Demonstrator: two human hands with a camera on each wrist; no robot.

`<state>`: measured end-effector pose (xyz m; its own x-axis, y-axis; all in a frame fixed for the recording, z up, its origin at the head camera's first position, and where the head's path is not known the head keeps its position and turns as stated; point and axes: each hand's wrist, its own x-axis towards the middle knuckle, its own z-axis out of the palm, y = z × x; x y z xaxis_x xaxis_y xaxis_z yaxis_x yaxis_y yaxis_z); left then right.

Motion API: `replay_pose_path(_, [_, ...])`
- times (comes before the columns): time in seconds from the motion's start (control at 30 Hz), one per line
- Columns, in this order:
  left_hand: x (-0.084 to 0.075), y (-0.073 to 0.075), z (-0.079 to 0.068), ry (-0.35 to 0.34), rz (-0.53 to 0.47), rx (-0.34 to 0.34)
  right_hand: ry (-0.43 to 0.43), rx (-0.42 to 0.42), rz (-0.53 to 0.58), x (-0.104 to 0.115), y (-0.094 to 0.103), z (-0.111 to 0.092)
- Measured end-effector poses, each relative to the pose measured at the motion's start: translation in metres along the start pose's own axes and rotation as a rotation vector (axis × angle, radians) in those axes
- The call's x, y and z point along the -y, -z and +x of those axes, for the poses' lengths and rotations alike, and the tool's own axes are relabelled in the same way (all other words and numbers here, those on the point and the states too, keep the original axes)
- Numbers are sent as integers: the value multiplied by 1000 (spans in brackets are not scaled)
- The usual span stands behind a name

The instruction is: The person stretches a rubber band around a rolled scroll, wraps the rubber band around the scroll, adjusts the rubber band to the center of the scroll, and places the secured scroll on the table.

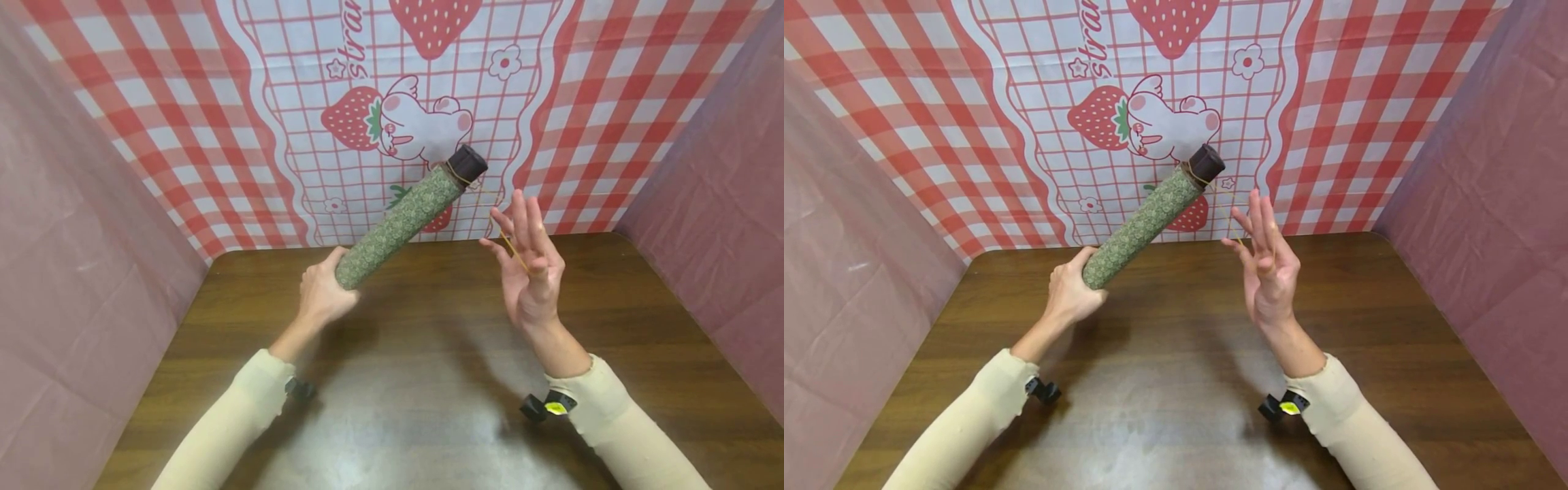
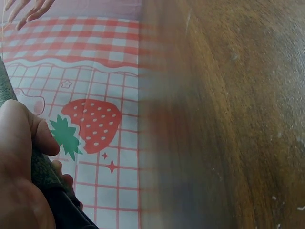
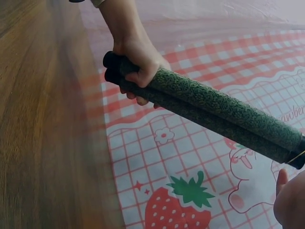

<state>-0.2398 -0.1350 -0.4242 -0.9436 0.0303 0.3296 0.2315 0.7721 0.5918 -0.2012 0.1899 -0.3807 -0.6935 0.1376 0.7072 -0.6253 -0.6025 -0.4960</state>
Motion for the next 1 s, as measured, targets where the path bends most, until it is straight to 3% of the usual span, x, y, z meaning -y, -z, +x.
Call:
replay_pose_path(0.27, [4,-1,-1,-50,-17,-77,-47,29,96,0,0,1])
replay_pose_path(0.53, [7,-2,-3,-114,-14,-132,-92,65,56,1,5,1])
replay_pose_path(1.0, [12,-2,-3,-251,1,-212,-150,44,68,-2,17,0])
